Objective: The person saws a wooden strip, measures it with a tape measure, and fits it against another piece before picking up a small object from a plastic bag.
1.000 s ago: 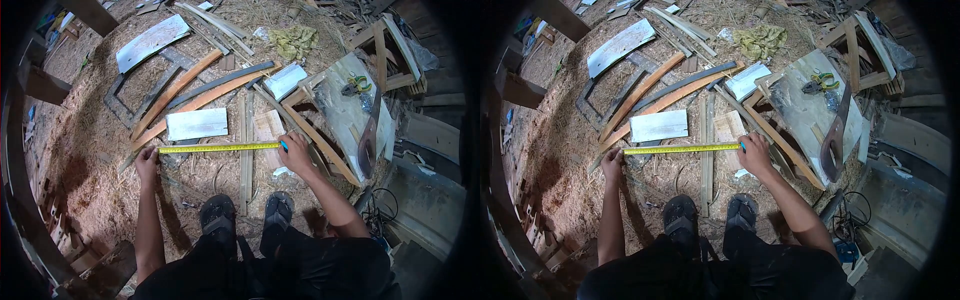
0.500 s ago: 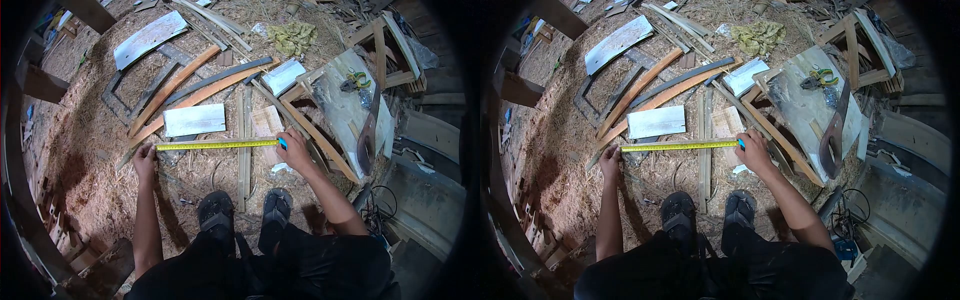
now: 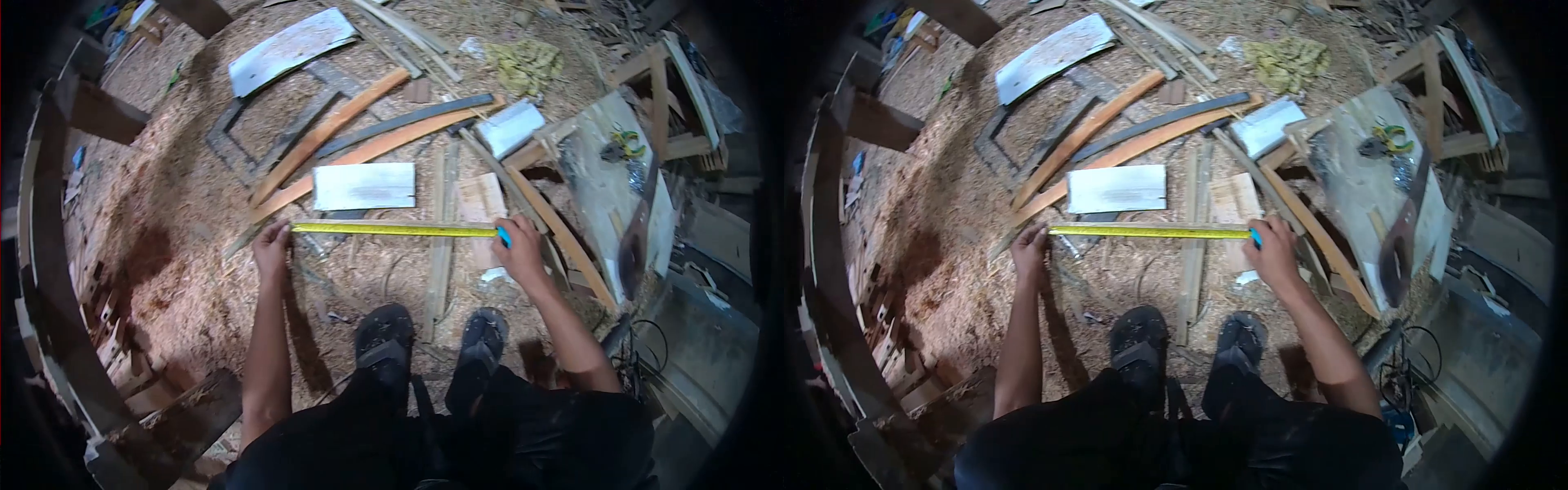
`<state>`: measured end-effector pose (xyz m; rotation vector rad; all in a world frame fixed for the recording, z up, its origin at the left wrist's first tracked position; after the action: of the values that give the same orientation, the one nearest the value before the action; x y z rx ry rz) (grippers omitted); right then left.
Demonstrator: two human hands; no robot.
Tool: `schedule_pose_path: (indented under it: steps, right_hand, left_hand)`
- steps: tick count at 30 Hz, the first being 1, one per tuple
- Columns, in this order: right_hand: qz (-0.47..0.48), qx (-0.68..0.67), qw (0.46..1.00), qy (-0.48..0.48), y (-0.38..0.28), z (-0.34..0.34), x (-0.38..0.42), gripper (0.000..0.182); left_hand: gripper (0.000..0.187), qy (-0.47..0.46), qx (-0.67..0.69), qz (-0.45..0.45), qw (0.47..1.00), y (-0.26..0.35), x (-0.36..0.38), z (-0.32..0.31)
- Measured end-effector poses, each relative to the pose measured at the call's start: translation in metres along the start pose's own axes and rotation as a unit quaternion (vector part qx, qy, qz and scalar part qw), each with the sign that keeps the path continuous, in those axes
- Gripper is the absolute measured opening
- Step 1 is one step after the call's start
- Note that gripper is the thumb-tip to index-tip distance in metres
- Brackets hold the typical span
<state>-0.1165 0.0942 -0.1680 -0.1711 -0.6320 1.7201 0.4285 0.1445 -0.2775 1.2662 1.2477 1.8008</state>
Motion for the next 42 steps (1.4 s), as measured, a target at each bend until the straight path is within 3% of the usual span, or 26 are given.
schedule_pose_path:
  steps: [4, 12, 16, 22, 28, 37, 40, 42]
  right_hand:
    - [0.004, 0.01, 1.0, 0.023, -0.005, 0.001, 0.002, 0.032]
    - [-0.007, -0.008, 1.0, 0.026, -0.007, 0.004, 0.001, 0.028]
    - [-0.015, -0.037, 0.999, 0.019, 0.0, 0.002, 0.0, 0.026]
    - [-0.044, -0.043, 0.998, -0.007, 0.007, 0.001, -0.005, 0.022]
    - [-0.032, -0.058, 0.997, -0.047, 0.017, -0.01, -0.012, 0.02]
    - [-0.015, -0.048, 0.998, -0.035, 0.011, -0.006, -0.012, 0.021]
    - [0.004, -0.035, 0.999, 0.008, 0.0, 0.002, -0.01, 0.024]
    - [-0.005, 0.001, 1.0, 0.023, -0.012, 0.013, -0.006, 0.026]
  left_hand:
    - [0.033, 0.018, 0.068, -0.01, 0.997, 0.019, 0.01, -0.011]
    - [0.03, -0.019, 0.069, 0.018, 0.997, 0.016, 0.009, -0.016]
    - [0.027, 0.009, 0.093, 0.029, 0.995, 0.018, 0.014, -0.021]
    - [0.036, -0.017, -0.102, -0.068, 0.992, 0.032, 0.008, -0.033]
    - [0.029, -0.027, 0.014, 0.071, 0.997, 0.026, -0.008, -0.029]
    - [0.03, -0.022, -0.018, 0.034, 0.999, 0.034, 0.002, -0.033]
    - [0.029, 0.041, -0.191, -0.084, 0.977, 0.059, 0.017, -0.037]
    - [0.027, 0.061, -0.208, -0.145, 0.966, 0.048, 0.014, -0.029]
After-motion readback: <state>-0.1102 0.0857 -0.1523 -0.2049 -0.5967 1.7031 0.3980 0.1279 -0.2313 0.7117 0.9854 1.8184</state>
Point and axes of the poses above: each hand's wrist, its own x-axis away from the middle knuckle, its own z-axis out of the back of the hand, y = z × x, the point moved 9 cm from there along -x, towards the middle knuckle, and after that the axes turned 10 degrees about -y, right-handed, at the moved point
